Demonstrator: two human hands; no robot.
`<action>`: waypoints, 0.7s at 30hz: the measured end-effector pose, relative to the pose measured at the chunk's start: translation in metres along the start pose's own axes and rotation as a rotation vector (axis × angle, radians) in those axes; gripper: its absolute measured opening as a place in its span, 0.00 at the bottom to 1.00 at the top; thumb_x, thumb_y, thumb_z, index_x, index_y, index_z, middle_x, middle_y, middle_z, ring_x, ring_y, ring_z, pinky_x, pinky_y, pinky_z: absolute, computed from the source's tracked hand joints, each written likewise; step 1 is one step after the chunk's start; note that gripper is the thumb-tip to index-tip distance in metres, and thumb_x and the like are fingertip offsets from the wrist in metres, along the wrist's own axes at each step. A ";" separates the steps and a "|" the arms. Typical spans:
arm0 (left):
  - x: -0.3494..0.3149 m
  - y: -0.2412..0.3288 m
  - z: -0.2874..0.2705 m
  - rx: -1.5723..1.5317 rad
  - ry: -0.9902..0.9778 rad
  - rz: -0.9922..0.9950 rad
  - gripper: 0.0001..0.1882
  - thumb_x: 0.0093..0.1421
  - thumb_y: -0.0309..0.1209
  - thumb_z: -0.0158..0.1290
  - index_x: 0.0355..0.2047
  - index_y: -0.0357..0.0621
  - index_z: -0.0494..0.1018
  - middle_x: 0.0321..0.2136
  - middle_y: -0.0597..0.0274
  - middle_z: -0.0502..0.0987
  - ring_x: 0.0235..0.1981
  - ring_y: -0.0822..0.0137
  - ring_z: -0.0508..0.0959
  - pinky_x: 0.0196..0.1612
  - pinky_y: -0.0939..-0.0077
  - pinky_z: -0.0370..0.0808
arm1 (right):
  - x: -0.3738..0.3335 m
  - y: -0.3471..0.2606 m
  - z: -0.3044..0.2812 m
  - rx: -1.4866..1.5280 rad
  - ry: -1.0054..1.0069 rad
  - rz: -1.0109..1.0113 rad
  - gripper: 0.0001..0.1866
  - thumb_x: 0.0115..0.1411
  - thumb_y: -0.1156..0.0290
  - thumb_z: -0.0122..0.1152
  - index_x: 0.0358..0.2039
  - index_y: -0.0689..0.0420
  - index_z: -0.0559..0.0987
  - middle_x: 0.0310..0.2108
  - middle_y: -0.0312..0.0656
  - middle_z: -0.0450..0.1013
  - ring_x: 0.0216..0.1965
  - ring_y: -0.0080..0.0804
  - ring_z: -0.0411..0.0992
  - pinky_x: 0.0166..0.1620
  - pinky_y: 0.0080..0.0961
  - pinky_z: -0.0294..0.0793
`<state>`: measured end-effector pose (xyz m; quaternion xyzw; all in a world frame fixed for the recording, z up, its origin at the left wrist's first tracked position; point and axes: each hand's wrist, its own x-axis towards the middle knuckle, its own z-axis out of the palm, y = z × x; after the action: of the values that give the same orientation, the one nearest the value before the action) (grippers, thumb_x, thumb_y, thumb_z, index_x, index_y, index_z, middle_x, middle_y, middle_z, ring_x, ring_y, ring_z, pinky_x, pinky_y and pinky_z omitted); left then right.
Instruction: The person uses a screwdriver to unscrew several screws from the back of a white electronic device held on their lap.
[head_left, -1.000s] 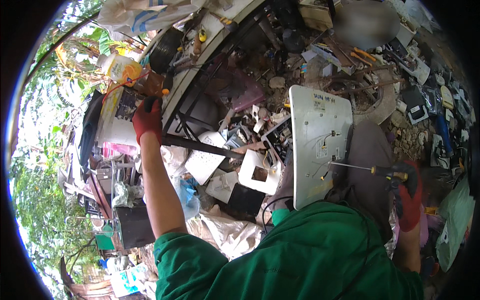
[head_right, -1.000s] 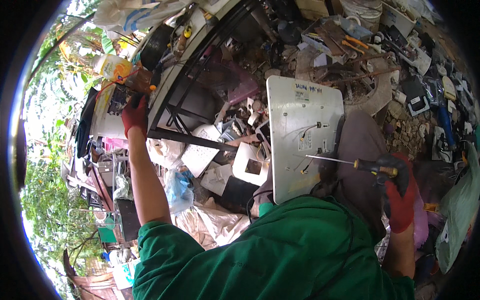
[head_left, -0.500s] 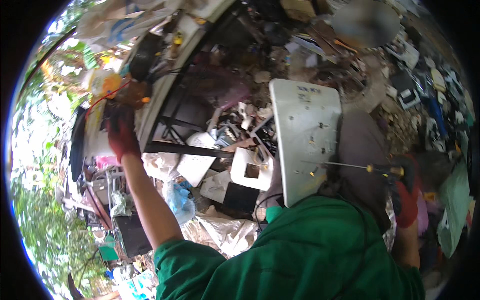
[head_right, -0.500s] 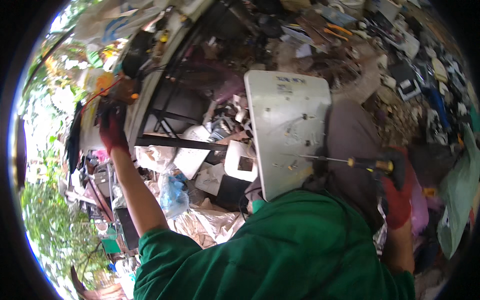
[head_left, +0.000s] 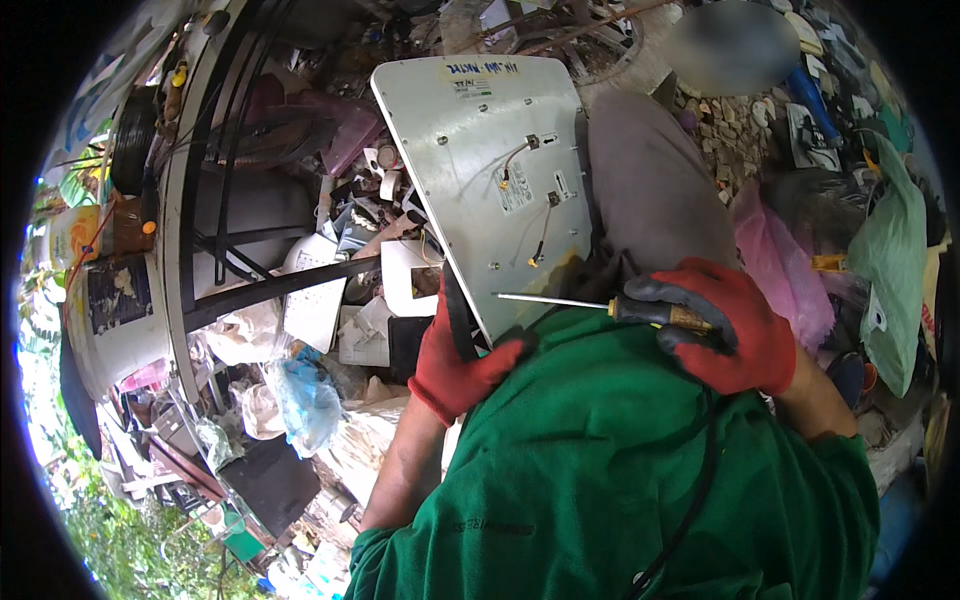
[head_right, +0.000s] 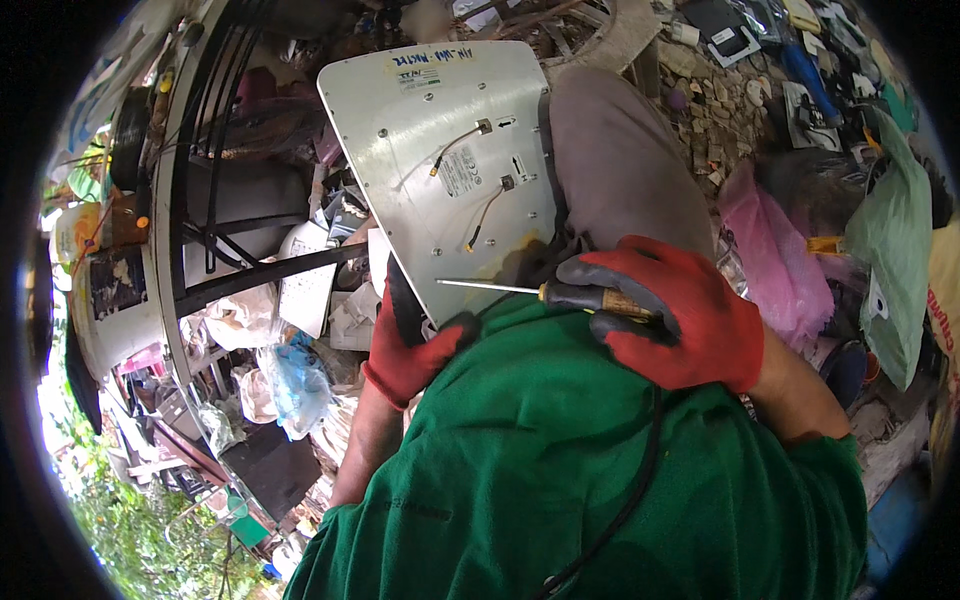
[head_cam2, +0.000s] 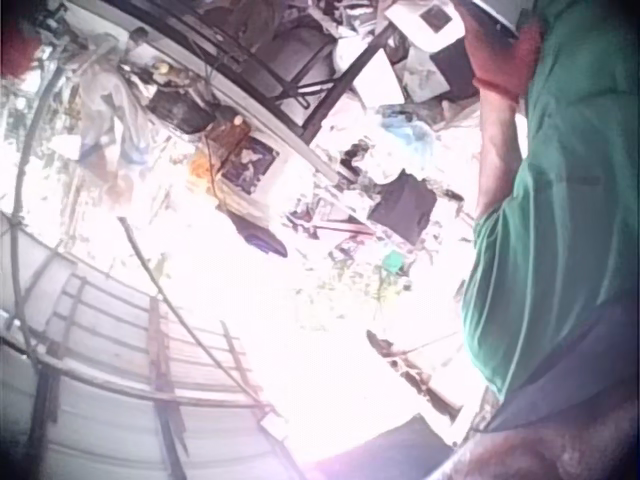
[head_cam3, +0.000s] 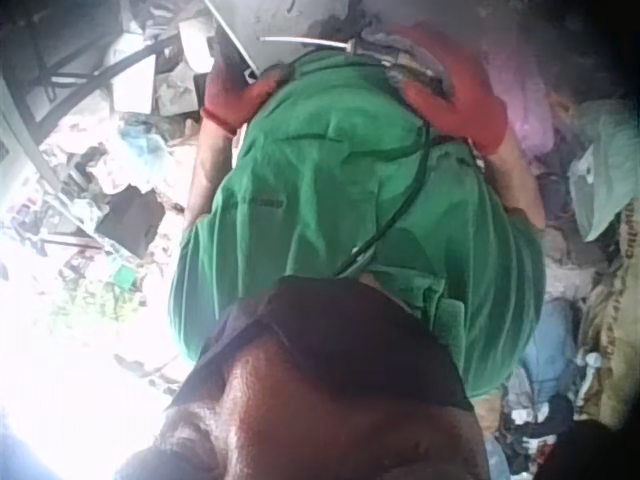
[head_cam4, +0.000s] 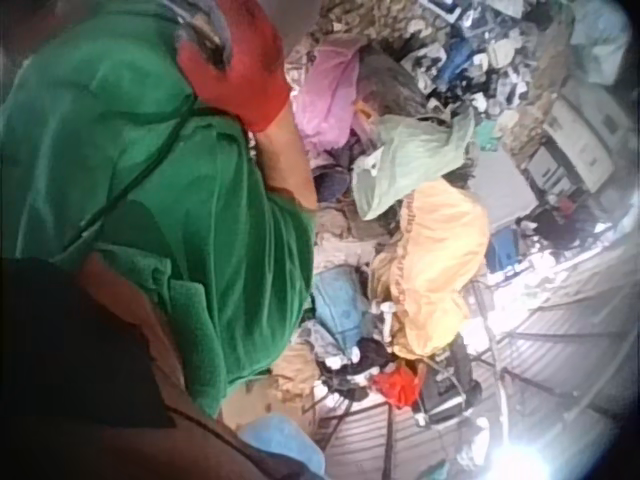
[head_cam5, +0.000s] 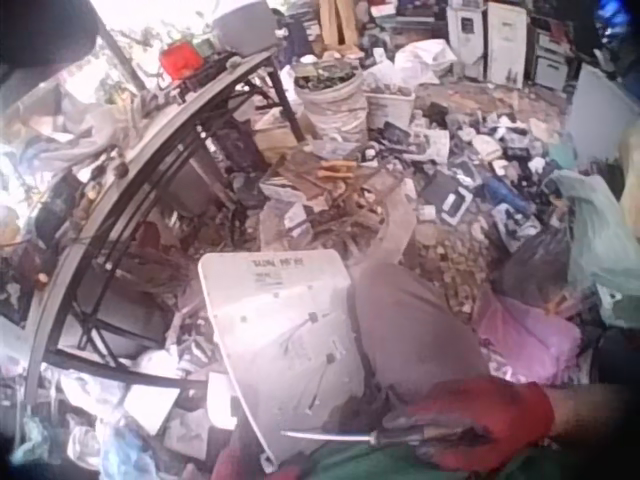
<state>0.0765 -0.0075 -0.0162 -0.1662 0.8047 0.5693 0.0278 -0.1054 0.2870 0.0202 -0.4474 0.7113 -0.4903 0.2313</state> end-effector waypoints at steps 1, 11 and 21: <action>0.000 -0.002 -0.001 0.008 -0.006 -0.036 0.60 0.48 0.32 0.70 0.73 0.39 0.42 0.63 0.46 0.67 0.63 0.59 0.69 0.62 0.66 0.69 | 0.004 0.004 0.002 0.062 -0.024 -0.019 0.29 0.50 0.72 0.65 0.54 0.63 0.75 0.45 0.53 0.76 0.43 0.48 0.78 0.47 0.36 0.77; 0.015 0.018 0.012 0.154 0.280 0.230 0.50 0.55 0.26 0.61 0.72 0.38 0.44 0.62 0.45 0.69 0.59 0.63 0.74 0.59 0.69 0.71 | 0.001 -0.001 0.009 0.072 0.033 -0.115 0.30 0.48 0.71 0.66 0.53 0.65 0.75 0.36 0.51 0.77 0.32 0.46 0.78 0.36 0.36 0.78; 0.024 0.020 0.025 0.124 0.312 0.345 0.39 0.59 0.24 0.57 0.69 0.34 0.55 0.55 0.49 0.73 0.52 0.64 0.74 0.57 0.71 0.69 | 0.000 -0.003 0.020 0.099 0.094 -0.111 0.30 0.48 0.73 0.65 0.54 0.66 0.74 0.38 0.52 0.77 0.33 0.46 0.79 0.35 0.36 0.78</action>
<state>0.0440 0.0153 -0.0127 -0.1104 0.8492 0.4824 -0.1845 -0.0887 0.2771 0.0147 -0.4509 0.6704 -0.5572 0.1918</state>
